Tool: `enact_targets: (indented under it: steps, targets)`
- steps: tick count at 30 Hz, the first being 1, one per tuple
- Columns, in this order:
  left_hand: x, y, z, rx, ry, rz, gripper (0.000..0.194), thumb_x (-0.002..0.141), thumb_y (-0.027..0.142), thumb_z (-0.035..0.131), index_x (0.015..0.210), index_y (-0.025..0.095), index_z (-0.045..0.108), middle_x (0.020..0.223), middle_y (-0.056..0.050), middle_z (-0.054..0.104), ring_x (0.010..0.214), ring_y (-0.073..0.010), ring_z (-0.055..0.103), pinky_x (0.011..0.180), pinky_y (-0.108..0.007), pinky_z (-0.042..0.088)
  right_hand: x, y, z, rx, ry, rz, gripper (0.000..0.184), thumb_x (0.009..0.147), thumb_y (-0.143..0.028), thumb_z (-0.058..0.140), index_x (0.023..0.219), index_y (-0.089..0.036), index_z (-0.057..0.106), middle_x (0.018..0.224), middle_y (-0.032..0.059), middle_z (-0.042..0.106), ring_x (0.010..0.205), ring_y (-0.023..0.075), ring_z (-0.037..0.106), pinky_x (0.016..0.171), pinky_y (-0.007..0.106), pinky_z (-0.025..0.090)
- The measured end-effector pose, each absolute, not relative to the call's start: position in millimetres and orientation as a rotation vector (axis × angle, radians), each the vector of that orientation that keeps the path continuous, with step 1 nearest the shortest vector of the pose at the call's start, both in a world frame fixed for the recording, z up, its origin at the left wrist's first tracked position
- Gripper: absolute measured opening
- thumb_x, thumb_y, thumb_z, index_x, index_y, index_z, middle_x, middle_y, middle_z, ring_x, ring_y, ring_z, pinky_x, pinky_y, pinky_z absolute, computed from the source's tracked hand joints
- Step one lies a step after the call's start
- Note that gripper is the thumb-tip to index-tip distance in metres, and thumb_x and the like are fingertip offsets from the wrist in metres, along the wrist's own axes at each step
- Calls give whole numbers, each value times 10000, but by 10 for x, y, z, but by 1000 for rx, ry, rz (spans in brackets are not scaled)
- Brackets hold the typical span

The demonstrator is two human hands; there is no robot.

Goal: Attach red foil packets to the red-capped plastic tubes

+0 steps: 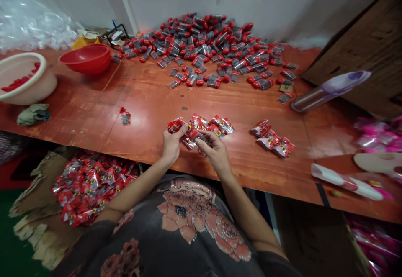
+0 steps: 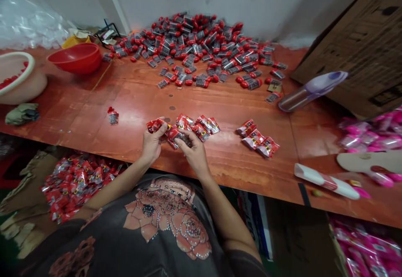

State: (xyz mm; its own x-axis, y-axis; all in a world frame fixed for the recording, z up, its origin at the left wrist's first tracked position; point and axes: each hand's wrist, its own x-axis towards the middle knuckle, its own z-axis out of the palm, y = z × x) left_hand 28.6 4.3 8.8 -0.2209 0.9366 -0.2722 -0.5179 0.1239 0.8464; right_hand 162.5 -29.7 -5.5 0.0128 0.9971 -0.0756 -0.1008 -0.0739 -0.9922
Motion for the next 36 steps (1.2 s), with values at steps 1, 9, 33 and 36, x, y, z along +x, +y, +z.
enact_targets:
  steps: [1,9,33,36]
  targets:
    - [282,26,91,528,1086,1446,427,569,340,898,925,184,721,847,-5,724,729,-136,665,784,-292,526,1639,-301,-58,-1197,-1092,1274,296,806,-358,711,1091,-280,680,1023,19,727,867,192,660,760,355,558]
    - [252,-28,45,693,1049,1393,600,518,199,909,1077,231,693,911,11,709,787,-126,655,830,-270,512,1675,-404,-105,-1216,-1159,1147,312,813,-354,730,1121,-308,720,1030,27,695,958,215,645,859,383,534]
    - [249,-39,113,650,962,1401,532,523,247,920,1011,239,708,800,28,686,709,-116,628,771,-277,515,1692,-516,107,-1214,-1386,879,297,853,-278,681,1142,-329,724,883,1,601,738,139,562,653,308,493]
    - [239,-54,116,731,956,1367,565,506,218,923,1027,238,705,843,19,704,748,-128,647,804,-287,515,1677,-522,107,-1212,-1384,853,286,857,-265,679,1130,-335,725,887,1,593,737,136,564,620,293,483]
